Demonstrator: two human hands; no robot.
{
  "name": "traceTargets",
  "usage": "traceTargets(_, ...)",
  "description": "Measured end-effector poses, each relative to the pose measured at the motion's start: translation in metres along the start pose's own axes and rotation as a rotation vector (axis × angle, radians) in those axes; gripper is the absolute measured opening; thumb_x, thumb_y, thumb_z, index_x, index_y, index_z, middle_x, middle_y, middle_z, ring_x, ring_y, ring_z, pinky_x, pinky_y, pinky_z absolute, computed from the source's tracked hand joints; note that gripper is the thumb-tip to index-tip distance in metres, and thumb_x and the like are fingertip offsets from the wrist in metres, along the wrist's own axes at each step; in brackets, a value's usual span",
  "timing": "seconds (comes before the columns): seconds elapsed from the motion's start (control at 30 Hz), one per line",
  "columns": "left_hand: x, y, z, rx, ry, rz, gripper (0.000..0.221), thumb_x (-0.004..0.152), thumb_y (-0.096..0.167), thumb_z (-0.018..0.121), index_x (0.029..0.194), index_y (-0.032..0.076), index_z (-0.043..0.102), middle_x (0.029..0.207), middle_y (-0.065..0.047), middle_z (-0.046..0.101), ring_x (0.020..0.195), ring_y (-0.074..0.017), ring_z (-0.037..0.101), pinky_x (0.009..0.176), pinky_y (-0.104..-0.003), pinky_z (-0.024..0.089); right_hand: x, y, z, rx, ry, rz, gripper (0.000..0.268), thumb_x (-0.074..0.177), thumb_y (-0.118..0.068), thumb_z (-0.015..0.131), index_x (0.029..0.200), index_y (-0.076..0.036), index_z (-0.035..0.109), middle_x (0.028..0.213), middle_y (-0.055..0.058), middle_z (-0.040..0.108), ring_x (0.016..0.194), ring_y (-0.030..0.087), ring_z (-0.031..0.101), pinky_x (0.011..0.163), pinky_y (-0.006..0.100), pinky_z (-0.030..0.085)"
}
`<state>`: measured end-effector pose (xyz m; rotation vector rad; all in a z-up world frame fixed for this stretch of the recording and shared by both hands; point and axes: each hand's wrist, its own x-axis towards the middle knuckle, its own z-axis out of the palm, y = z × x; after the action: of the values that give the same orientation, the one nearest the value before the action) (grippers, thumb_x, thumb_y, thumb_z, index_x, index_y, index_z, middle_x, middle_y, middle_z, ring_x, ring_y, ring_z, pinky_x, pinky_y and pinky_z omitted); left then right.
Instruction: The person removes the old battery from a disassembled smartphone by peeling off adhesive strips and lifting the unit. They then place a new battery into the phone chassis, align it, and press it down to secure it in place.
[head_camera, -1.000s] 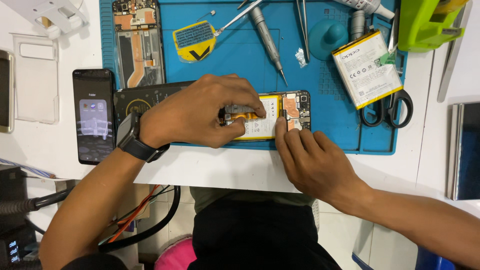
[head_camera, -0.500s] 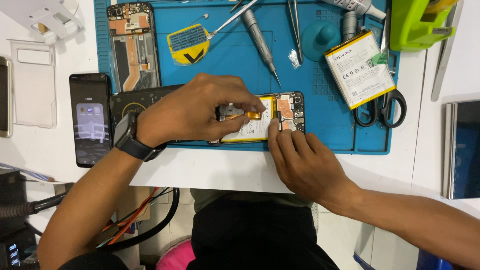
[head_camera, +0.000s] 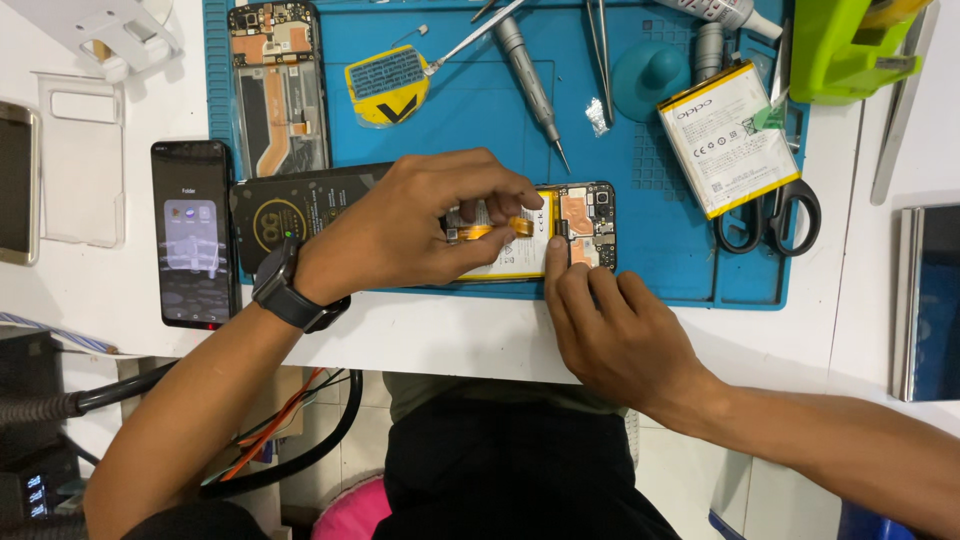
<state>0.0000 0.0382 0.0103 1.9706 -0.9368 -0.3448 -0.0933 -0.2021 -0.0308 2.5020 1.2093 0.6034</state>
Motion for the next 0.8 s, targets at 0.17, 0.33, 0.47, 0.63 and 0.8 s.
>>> traceTargets(0.17, -0.001, -0.001, 0.002, 0.013, 0.026, 0.002, 0.024, 0.096, 0.005, 0.071, 0.120, 0.007, 0.066, 0.101, -0.006, 0.066, 0.088, -0.0169, 0.066, 0.071, -0.027, 0.055, 0.002, 0.023, 0.000, 0.223, 0.097, 0.083, 0.026, 0.099, -0.011, 0.058, 0.119, 0.000, 0.070, 0.084, 0.003, 0.060, 0.066, 0.016, 0.051, 0.056, 0.029, 0.038)
traceTargets(0.33, -0.003, -0.001, 0.005, -0.008, 0.051, -0.029, 0.023, 0.096, 0.006, 0.071, 0.119, 0.009, 0.068, 0.100, -0.005, 0.066, 0.081, -0.0145, 0.061, 0.069, -0.026, 0.053, 0.004, 0.052, 0.008, 0.639, 0.174, 0.260, 0.010, 0.099, -0.006, 0.072, 0.107, 0.000, 0.070, 0.088, 0.012, 0.065, 0.070, 0.025, 0.062, 0.054, 0.035, 0.046)
traceTargets(0.47, -0.004, 0.002, 0.008, 0.009, 0.077, -0.043, 0.024, 0.093, 0.003, 0.070, 0.116, 0.009, 0.069, 0.098, -0.004, 0.066, 0.080, -0.0131, 0.063, 0.069, -0.024, 0.055, 0.006, 0.056, 0.015, 0.852, 0.099, 0.346, 0.012, 0.102, -0.007, 0.073, 0.113, -0.002, 0.070, 0.097, 0.014, 0.068, 0.080, 0.025, 0.065, 0.056, 0.037, 0.050)
traceTargets(0.63, -0.005, 0.004, 0.008, 0.024, 0.101, -0.008, 0.021, 0.094, 0.004, 0.070, 0.115, 0.008, 0.069, 0.097, -0.005, 0.066, 0.081, -0.0146, 0.064, 0.069, -0.025, 0.053, 0.011, 0.057, 0.017, 0.895, 0.126, 0.308, 0.018, 0.101, -0.006, 0.075, 0.119, -0.002, 0.072, 0.097, 0.014, 0.067, 0.080, 0.026, 0.066, 0.059, 0.037, 0.050)
traceTargets(0.8, -0.004, 0.004, 0.012, 0.016, 0.137, 0.041, 0.017, 0.098, 0.008, 0.070, 0.115, 0.009, 0.067, 0.100, -0.007, 0.067, 0.087, -0.0162, 0.067, 0.067, -0.025, 0.055, 0.013, 0.062, 0.013, 0.970, 0.063, 0.327, 0.021, 0.103, -0.005, 0.071, 0.124, -0.005, 0.070, 0.099, 0.011, 0.066, 0.081, 0.025, 0.064, 0.062, 0.036, 0.049)
